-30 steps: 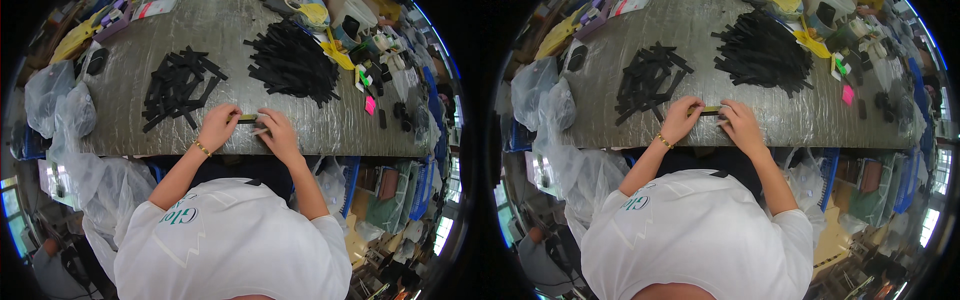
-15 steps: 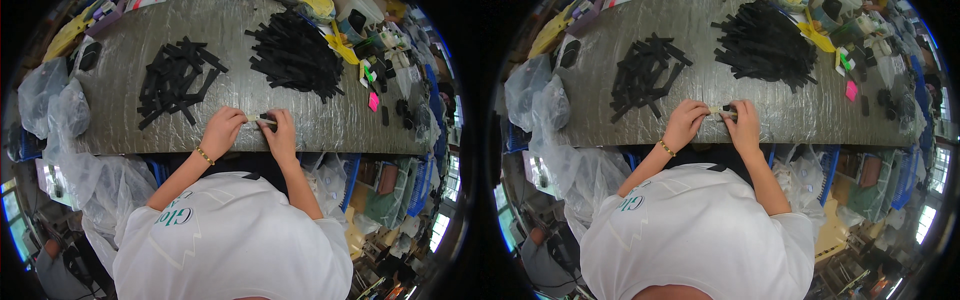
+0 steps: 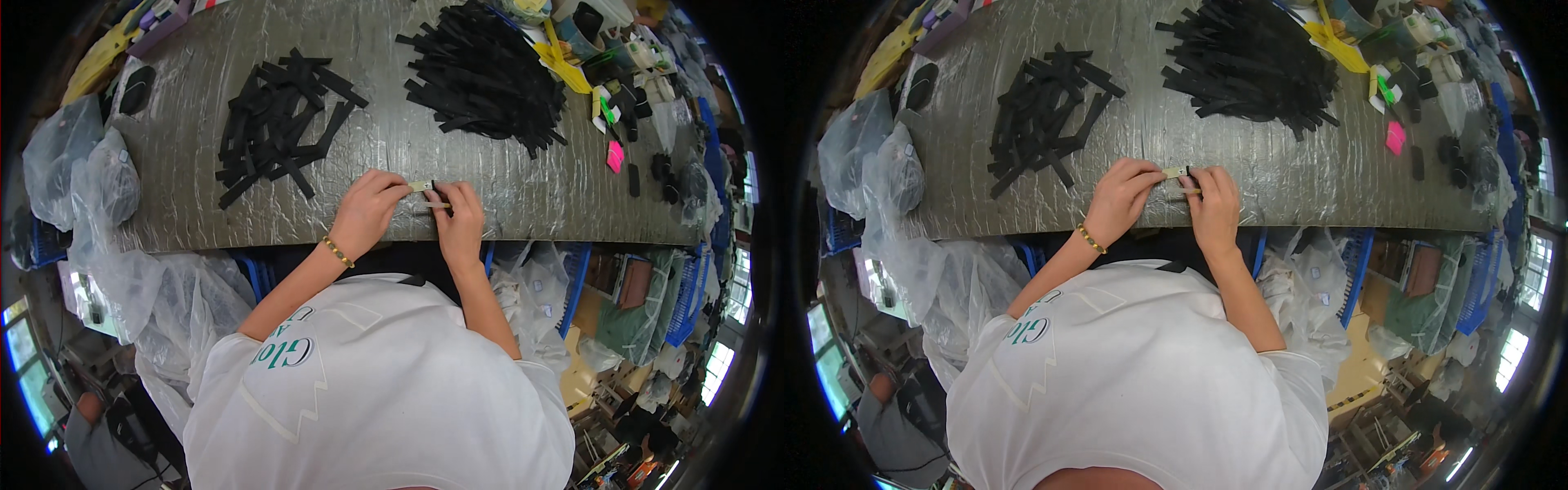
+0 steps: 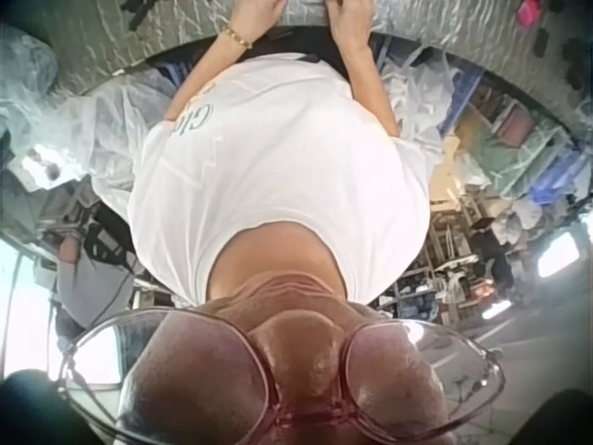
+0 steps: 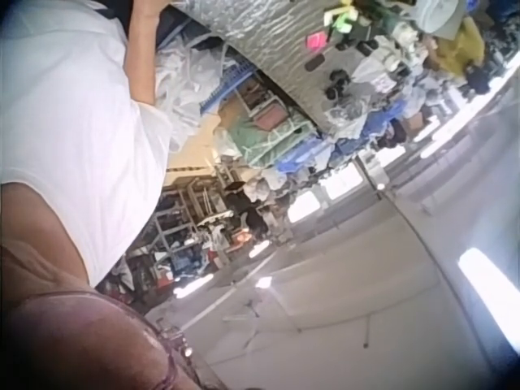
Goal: Preparing small black components for shoe manufacturing by aligning and inspecting them on a workbench.
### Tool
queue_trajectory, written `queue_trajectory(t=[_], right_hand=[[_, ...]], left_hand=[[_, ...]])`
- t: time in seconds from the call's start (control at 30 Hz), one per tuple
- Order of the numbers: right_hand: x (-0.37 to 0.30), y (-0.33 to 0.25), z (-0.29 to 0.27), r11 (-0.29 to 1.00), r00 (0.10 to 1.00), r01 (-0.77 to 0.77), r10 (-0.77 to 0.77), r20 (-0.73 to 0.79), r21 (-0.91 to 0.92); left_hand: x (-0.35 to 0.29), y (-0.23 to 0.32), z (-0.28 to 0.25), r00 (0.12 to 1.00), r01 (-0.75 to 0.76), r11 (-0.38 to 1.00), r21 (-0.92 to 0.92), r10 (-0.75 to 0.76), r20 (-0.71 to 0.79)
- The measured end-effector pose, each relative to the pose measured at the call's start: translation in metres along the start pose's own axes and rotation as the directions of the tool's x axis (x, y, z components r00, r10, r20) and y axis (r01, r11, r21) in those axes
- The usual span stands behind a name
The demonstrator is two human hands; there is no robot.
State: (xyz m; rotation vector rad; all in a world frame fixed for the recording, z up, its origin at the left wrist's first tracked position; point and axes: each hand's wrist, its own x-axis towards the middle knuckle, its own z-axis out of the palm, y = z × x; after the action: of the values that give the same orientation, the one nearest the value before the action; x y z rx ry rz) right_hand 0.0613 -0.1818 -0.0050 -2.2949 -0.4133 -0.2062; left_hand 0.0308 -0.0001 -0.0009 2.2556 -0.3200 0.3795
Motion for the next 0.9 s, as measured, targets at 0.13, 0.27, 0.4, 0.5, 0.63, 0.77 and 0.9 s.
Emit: queue_trajectory(t=[0.13, 0.27, 0.4, 0.5, 0.63, 0.77, 0.9], right_hand=[[0.001, 0.0, -0.002, 0.997, 0.998, 0.065, -0.065, -0.014, -0.032], [0.005, -0.001, -0.008, 0.997, 0.998, 0.049, -0.052, 0.045, 0.057], [0.026, 0.0, -0.031, 0.99, 0.998, 0.014, -0.006, -0.062, 0.139], [0.031, 0.011, -0.045, 0.982, 1.0, -0.006, 0.006, 0.0, 0.191], [0.023, 0.009, -0.033, 0.811, 0.932, -0.34, 0.223, 0.286, 0.476], [0.022, 0.011, -0.023, 0.857, 0.951, -0.281, 0.19, 0.243, 0.431], [0.023, 0.009, -0.023, 0.884, 0.953, -0.272, 0.193, 0.233, 0.381]], left_hand=[[0.001, 0.0, 0.005, 1.0, -0.025, 1.0, 0.005, 0.025, 0.008], [0.0, 0.001, 0.006, 0.999, -0.034, 0.998, 0.045, 0.033, 0.021], [0.0, 0.002, 0.005, 0.998, -0.061, 0.991, 0.123, 0.056, 0.041], [0.001, 0.003, 0.005, 0.995, -0.082, 0.984, 0.156, 0.073, 0.066], [0.001, 0.003, 0.005, 0.994, -0.094, 0.98, 0.175, 0.082, 0.072], [0.001, 0.003, 0.005, 0.993, -0.109, 0.978, 0.176, 0.099, 0.069], [0.001, 0.003, 0.004, 0.993, -0.102, 0.979, 0.178, 0.089, 0.08]])
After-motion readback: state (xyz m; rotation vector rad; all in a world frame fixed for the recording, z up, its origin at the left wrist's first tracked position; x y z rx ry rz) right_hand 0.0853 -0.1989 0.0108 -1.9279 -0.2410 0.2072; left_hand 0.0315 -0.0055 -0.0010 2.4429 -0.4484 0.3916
